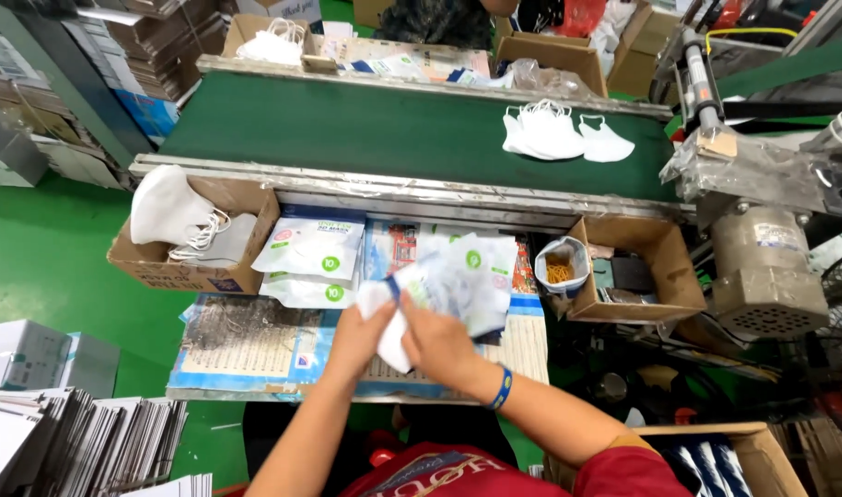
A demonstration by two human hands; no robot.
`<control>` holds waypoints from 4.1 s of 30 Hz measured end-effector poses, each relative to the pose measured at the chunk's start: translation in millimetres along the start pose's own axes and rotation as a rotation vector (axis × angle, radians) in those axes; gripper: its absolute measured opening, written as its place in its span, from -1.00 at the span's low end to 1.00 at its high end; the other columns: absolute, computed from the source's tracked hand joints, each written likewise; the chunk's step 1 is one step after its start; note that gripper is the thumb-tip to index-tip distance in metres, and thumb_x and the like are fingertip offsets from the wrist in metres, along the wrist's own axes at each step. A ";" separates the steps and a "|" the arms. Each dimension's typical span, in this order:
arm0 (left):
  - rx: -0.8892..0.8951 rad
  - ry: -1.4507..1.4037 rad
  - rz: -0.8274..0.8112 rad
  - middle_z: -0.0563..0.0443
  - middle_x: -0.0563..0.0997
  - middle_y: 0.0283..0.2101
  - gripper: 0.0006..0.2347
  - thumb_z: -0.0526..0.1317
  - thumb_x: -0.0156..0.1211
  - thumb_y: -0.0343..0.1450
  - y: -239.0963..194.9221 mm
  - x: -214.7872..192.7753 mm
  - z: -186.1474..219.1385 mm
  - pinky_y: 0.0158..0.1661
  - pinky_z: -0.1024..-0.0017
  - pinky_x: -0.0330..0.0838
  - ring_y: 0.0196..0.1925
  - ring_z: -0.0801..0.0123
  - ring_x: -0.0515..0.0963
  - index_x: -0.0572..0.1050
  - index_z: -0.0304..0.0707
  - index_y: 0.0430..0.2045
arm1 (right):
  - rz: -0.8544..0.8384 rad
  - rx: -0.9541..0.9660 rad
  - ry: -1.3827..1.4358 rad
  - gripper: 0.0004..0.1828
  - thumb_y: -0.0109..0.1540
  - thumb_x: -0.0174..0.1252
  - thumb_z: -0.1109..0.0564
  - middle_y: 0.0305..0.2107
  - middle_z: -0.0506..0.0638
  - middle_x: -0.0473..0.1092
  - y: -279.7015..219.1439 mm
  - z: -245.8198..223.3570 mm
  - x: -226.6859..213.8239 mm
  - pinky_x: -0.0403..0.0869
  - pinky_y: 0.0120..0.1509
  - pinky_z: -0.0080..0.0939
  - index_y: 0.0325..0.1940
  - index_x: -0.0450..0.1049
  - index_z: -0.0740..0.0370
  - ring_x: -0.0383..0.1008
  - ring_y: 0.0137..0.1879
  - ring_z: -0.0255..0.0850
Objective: Packing face masks into individual plastic bags and then placing the bags into a cardboard box.
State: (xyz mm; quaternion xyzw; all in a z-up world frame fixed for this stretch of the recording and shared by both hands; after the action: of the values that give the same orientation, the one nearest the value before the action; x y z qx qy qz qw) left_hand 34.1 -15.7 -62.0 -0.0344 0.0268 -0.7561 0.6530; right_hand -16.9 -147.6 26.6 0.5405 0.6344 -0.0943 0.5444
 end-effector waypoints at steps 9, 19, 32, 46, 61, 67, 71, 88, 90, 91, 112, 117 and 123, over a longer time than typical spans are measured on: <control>-0.388 -1.038 -0.194 -0.24 0.52 0.18 -0.62 -0.25 -0.04 0.50 -58.8 48.4 -82.9 0.22 0.16 0.41 0.20 0.11 0.54 0.32 -0.41 0.22 | -0.184 -0.187 0.267 -0.43 0.26 0.11 0.24 -0.33 0.21 0.45 -37.1 -47.9 6.6 0.49 -0.14 0.06 0.38 0.34 0.38 0.52 -0.23 0.13; -0.197 -0.080 -0.878 0.09 0.59 0.02 -0.72 -0.22 0.10 0.52 -150.5 90.2 -110.3 0.14 0.47 0.34 0.08 0.51 0.50 0.50 -0.35 0.08 | -0.908 0.072 0.535 -0.45 0.06 0.51 -0.08 -0.30 0.17 0.57 -70.3 -20.1 -32.1 0.49 -0.13 -0.24 -0.01 0.61 0.32 0.56 -0.25 -0.18; 0.582 0.654 0.079 -0.12 0.57 -0.25 -0.78 -0.24 0.30 0.31 -139.6 20.2 108.4 -0.10 0.19 0.35 -0.12 0.01 0.52 0.59 -0.32 -0.23 | -0.356 0.388 0.844 -0.83 0.17 0.36 0.16 -0.45 0.00 0.61 -59.6 23.8 -27.3 0.50 -0.19 -0.34 -0.25 0.68 0.33 0.52 -0.31 -0.42; 0.521 0.778 -0.238 -0.12 0.54 -0.45 -0.82 -0.17 0.30 0.35 -108.7 13.6 83.1 -0.22 0.13 0.29 -0.29 0.00 0.49 0.52 -0.29 -0.58 | -0.199 0.488 0.960 -0.86 0.17 0.23 0.24 -0.57 -0.07 0.49 -77.9 40.8 -34.6 0.34 -0.33 -0.29 -0.26 0.67 0.33 0.36 -0.42 -0.38; 0.461 1.072 0.581 -0.41 0.37 0.28 -0.55 0.03 0.29 0.40 78.9 -125.7 34.2 0.26 -0.07 0.14 0.32 -0.20 0.33 0.48 -0.07 0.16 | 0.320 0.079 0.105 -0.42 0.35 0.29 -0.23 -0.28 0.20 0.50 169.4 119.9 144.5 0.42 -0.09 -0.20 -0.10 0.59 0.45 0.47 -0.15 -0.08; 0.543 1.085 0.659 -0.31 0.35 0.36 -0.56 0.05 0.20 0.47 48.8 -102.7 23.9 0.35 -0.21 0.02 0.43 -0.07 0.28 0.45 0.10 0.27 | 0.090 0.955 1.112 -0.38 0.18 0.39 -0.15 -0.19 0.24 0.56 140.3 143.5 186.4 0.53 -0.19 -0.09 -0.09 0.54 0.57 0.58 -0.21 -0.04; 0.612 1.022 0.751 -0.31 0.35 0.37 -0.51 0.04 0.19 0.43 49.1 -116.6 11.8 0.33 -0.21 -0.02 0.41 -0.09 0.29 0.42 0.06 0.30 | -0.071 0.755 1.225 -0.49 0.10 0.44 0.09 -0.11 0.08 0.57 157.0 99.1 176.2 0.58 0.00 -0.12 0.05 0.53 0.40 0.60 -0.07 -0.12; 0.385 0.181 0.056 -0.18 0.30 0.38 0.26 -0.21 0.73 -0.01 -73.2 -130.3 13.5 0.35 0.26 0.23 0.42 0.05 0.33 -0.21 -0.14 0.53 | -0.283 -0.016 0.874 0.13 -0.13 0.63 0.25 0.30 0.00 0.31 37.2 1.5 73.9 0.32 0.44 -0.13 0.43 0.18 0.20 0.35 0.35 -0.20; 0.501 0.305 0.175 -0.22 0.31 0.38 0.21 -0.23 0.76 -0.01 -82.2 -123.4 16.0 0.38 0.23 0.23 0.41 0.02 0.35 -0.10 -0.14 0.52 | -0.343 0.061 0.953 0.30 -0.14 0.64 0.20 0.30 -0.03 0.28 31.6 2.8 77.7 0.30 0.48 -0.15 0.55 0.04 0.18 0.31 0.35 -0.22; 0.507 0.307 0.172 -0.22 0.31 0.38 0.21 -0.23 0.76 -0.01 -85.8 -121.6 30.6 0.38 0.23 0.23 0.41 0.02 0.35 -0.10 -0.14 0.52 | -0.337 0.058 0.951 0.30 -0.14 0.64 0.20 0.30 -0.03 0.28 33.2 17.2 83.0 0.30 0.48 -0.15 0.55 0.04 0.18 0.31 0.35 -0.22; 0.357 0.416 0.256 -0.19 0.51 0.25 -0.23 -0.17 0.75 0.08 -66.2 -119.3 19.4 0.33 0.26 0.39 0.34 0.12 0.48 0.47 -0.25 0.21 | -0.384 0.125 0.722 -0.28 -0.06 0.61 0.20 -0.02 0.07 0.57 39.3 35.8 78.3 0.54 0.18 -0.14 0.16 0.52 0.33 0.54 0.04 -0.16; 0.125 -0.591 -0.070 -0.09 0.56 0.19 -0.22 -0.17 0.62 0.14 -106.4 -125.9 -4.6 0.23 0.23 0.42 0.23 0.17 0.55 0.34 -0.42 0.26 | -0.353 0.051 0.543 -0.09 -0.02 0.55 -0.06 -0.09 0.17 0.56 58.4 -80.3 -17.7 0.53 0.11 -0.11 0.27 0.31 0.35 0.61 0.03 -0.04; 0.069 -1.156 0.078 -0.18 0.50 0.25 -0.23 -0.15 0.59 0.22 -191.9 -99.8 -79.9 0.28 0.12 0.37 0.26 0.08 0.50 0.30 -0.39 0.31 | -0.748 -0.055 0.379 0.11 0.04 0.39 -0.27 -0.14 0.35 0.52 33.0 -147.3 13.9 0.53 0.06 -0.07 0.40 0.07 0.44 0.60 0.02 0.12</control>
State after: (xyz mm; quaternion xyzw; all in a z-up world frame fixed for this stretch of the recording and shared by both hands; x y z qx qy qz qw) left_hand -147.6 110.7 -126.9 -0.4195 -0.3574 -0.5904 0.5897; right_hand -75.1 -22.1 88.4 0.2661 0.8781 -0.1674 0.3607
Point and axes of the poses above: each hand's wrist, its own y-axis towards the middle knuckle, its own x-axis out of the palm, z = x × y, the point moved 7 cm from there along y, towards the middle knuckle
